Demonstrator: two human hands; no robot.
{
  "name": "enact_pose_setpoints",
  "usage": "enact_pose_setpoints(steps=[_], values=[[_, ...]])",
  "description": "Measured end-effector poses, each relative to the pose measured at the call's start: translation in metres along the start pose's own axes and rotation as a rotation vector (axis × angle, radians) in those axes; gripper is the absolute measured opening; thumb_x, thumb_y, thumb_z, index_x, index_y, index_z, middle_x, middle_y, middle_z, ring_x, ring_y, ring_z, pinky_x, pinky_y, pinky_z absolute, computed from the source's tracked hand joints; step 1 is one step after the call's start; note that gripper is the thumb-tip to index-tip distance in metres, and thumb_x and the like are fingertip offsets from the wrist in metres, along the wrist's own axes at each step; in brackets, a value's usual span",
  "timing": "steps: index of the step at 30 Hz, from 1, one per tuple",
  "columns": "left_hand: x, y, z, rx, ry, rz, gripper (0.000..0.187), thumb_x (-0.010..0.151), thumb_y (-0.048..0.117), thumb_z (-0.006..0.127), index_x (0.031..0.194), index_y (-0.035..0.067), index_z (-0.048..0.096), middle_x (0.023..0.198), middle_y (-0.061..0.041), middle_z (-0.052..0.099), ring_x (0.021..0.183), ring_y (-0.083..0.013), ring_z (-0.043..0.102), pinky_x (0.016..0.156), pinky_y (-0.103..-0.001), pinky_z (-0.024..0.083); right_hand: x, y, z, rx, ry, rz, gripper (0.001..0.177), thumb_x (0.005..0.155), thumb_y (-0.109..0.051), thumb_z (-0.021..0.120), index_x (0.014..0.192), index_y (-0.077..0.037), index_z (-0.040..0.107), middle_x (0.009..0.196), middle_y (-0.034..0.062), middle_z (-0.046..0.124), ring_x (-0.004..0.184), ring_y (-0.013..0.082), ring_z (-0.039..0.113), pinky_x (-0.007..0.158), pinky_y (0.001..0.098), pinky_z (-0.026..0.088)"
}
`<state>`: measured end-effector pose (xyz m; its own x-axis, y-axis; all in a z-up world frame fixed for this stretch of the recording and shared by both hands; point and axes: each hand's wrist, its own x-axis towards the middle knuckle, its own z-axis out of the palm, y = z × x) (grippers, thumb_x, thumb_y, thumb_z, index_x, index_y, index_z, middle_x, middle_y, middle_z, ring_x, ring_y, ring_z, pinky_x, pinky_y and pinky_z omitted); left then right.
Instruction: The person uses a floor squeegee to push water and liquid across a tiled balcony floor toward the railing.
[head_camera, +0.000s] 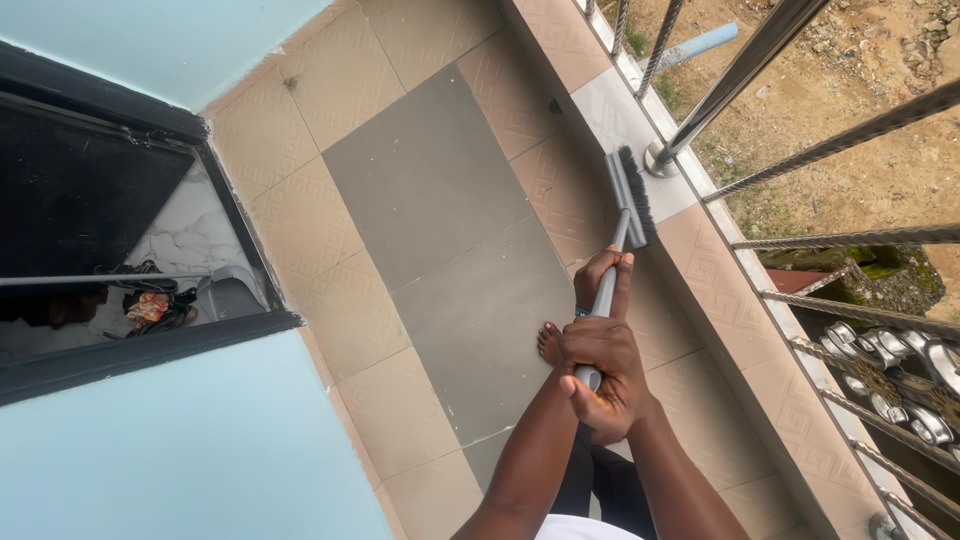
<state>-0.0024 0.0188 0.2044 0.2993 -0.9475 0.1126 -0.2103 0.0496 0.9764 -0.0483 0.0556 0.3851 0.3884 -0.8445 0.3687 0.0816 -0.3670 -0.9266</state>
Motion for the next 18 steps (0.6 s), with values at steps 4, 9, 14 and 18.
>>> enact_pose_setpoints(steps=[4, 9, 14, 18], values=[[0.011, -0.01, 0.006, 0.086, 0.068, 0.063, 0.03, 0.103, 0.019, 0.064, 0.079, 0.001, 0.059, 0.073, -0.018, 0.062, 0.067, -0.0375, 0.063, 0.1, -0.043, 0.059, 0.011, -0.005, -0.018, 0.052, 0.028, -0.005, 0.043, 0.09, -0.039, 0.055, 0.065, -0.007, 0.042, 0.06, 0.0072, 0.038, 0.054, 0.025, 0.044, 0.057, 0.0389, 0.033], [0.033, -0.016, 0.024, 0.128, -0.024, 0.152, 0.027, 0.102, 0.02, 0.067, 0.082, 0.002, 0.061, 0.077, -0.017, 0.065, 0.08, -0.0391, 0.07, 0.1, -0.042, 0.059, 0.021, -0.019, -0.028, -0.051, 0.086, 0.019, 0.044, 0.09, -0.04, 0.054, 0.064, -0.007, 0.04, 0.059, 0.0065, 0.036, 0.053, 0.024, 0.04, 0.056, 0.0391, 0.03], [0.055, -0.029, 0.018, -0.043, -0.019, 0.013, 0.026, 0.101, 0.016, 0.068, 0.083, 0.0, 0.061, 0.08, -0.019, 0.065, 0.079, -0.0383, 0.069, 0.088, -0.042, 0.059, 0.046, 0.014, -0.013, -0.042, -0.066, -0.051, 0.044, 0.09, -0.038, 0.059, 0.066, -0.006, 0.041, 0.062, 0.0086, 0.039, 0.055, 0.0273, 0.045, 0.057, 0.0386, 0.033], [0.061, -0.031, 0.003, 0.057, 0.141, 0.016, 0.024, 0.101, 0.016, 0.067, 0.084, 0.0, 0.061, 0.081, -0.02, 0.065, 0.082, -0.0379, 0.069, 0.091, -0.042, 0.059, 0.06, 0.023, -0.015, 0.106, -0.104, -0.021, 0.044, 0.089, -0.039, 0.058, 0.064, -0.006, 0.043, 0.058, 0.0082, 0.038, 0.052, 0.0262, 0.045, 0.055, 0.0391, 0.033]])
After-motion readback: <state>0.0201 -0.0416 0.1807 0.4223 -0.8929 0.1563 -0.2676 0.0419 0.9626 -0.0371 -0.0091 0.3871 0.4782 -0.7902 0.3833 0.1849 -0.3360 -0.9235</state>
